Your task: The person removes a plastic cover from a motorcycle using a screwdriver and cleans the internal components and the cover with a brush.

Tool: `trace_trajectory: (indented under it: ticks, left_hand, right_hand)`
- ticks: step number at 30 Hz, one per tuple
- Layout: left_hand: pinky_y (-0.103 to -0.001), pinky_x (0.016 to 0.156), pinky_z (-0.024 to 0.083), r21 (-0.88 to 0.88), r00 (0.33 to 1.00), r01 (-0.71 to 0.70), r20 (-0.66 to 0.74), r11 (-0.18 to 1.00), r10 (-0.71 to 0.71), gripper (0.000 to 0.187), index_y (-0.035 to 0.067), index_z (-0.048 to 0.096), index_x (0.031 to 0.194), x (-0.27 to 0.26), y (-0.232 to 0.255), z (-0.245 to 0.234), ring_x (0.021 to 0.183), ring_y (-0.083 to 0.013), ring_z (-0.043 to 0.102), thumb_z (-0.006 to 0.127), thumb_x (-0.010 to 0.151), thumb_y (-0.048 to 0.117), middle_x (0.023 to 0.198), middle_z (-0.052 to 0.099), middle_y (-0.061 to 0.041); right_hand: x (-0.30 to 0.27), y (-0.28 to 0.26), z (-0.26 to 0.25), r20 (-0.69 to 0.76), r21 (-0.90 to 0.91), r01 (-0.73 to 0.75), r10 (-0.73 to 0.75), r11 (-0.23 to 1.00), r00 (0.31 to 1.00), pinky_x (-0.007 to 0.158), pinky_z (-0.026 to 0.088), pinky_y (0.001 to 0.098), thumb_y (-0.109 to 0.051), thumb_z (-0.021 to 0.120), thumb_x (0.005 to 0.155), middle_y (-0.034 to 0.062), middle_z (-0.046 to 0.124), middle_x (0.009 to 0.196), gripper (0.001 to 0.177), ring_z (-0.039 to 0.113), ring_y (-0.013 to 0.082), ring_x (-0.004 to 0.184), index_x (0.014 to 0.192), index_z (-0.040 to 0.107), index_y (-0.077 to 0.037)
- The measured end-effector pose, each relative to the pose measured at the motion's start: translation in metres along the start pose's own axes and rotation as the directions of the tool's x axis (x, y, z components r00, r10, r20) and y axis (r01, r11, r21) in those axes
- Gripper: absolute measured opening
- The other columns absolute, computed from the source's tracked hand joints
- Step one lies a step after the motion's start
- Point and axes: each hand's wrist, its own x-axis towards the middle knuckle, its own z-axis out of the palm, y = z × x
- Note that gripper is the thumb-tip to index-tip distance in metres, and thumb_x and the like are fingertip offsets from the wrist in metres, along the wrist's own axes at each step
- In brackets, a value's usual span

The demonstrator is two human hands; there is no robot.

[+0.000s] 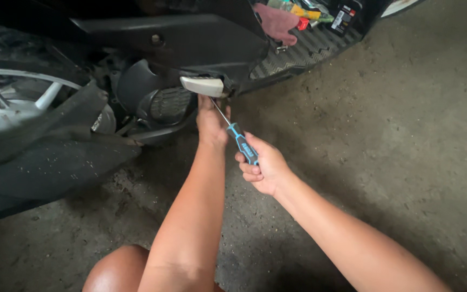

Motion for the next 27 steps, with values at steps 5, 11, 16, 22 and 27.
trace_trajectory:
  ticks: [5,11,16,22,27]
  left_hand:
    - [-0.037,0.097,0.040,0.018,1.000,0.012,0.024,1.000,-0.012,0.049,0.037,0.041,0.154,-0.003,0.003,-0.002,0.127,-0.0094,0.051,0.046,0.106,0.043,0.145,0.053,0.011]
    - [-0.038,0.093,0.038,0.024,0.997,0.037,0.061,0.999,-0.038,0.049,0.035,0.039,0.154,-0.001,0.005,-0.005,0.135,-0.0121,0.048,0.044,0.106,0.043,0.149,0.051,0.009]
    - [-0.040,0.096,0.040,0.076,0.998,0.057,-0.018,0.996,-0.056,0.051,0.036,0.036,0.156,0.003,0.002,-0.008,0.136,-0.0148,0.046,0.043,0.106,0.038,0.154,0.046,0.012]
    - [-0.041,0.097,0.039,0.069,0.998,0.066,0.012,0.995,-0.067,0.050,0.036,0.034,0.156,0.003,0.008,-0.008,0.141,-0.0168,0.046,0.041,0.107,0.038,0.155,0.046,0.011]
    - [-0.043,0.100,0.036,0.111,0.997,0.065,0.039,0.992,-0.069,0.050,0.037,0.035,0.155,-0.006,0.013,0.007,0.141,-0.0164,0.044,0.044,0.106,0.034,0.154,0.046,0.010]
  right_hand:
    - [0.007,0.015,0.008,-0.206,-0.669,0.131,-0.352,0.732,0.913,0.033,0.027,0.0230,-0.031,0.052,0.102,0.0056,0.058,0.068,0.042,0.041,0.0084,0.040,0.143,0.057,-0.028]
    - [0.006,0.026,0.008,0.307,-0.936,0.335,-0.717,-0.108,0.626,0.035,0.030,0.0241,-0.028,0.054,0.100,0.0062,0.058,0.072,0.044,0.045,0.0106,0.044,0.144,0.052,-0.025]
    - [0.006,0.010,0.004,-0.062,-0.216,0.096,-0.112,0.972,0.992,0.037,0.033,0.0250,-0.025,0.055,0.099,0.0067,0.059,0.075,0.047,0.049,0.0123,0.048,0.145,0.048,-0.022]
    - [0.011,0.017,0.006,-0.145,-0.565,0.125,-0.247,0.816,0.958,0.034,0.030,0.0229,-0.032,0.053,0.103,0.0074,0.059,0.072,0.042,0.043,0.0107,0.042,0.140,0.048,-0.012]
    - [0.009,0.026,0.012,0.287,-0.952,0.263,-0.746,-0.154,0.601,0.035,0.031,0.0226,-0.031,0.054,0.102,0.0075,0.060,0.075,0.036,0.045,0.0096,0.044,0.135,0.051,-0.015]
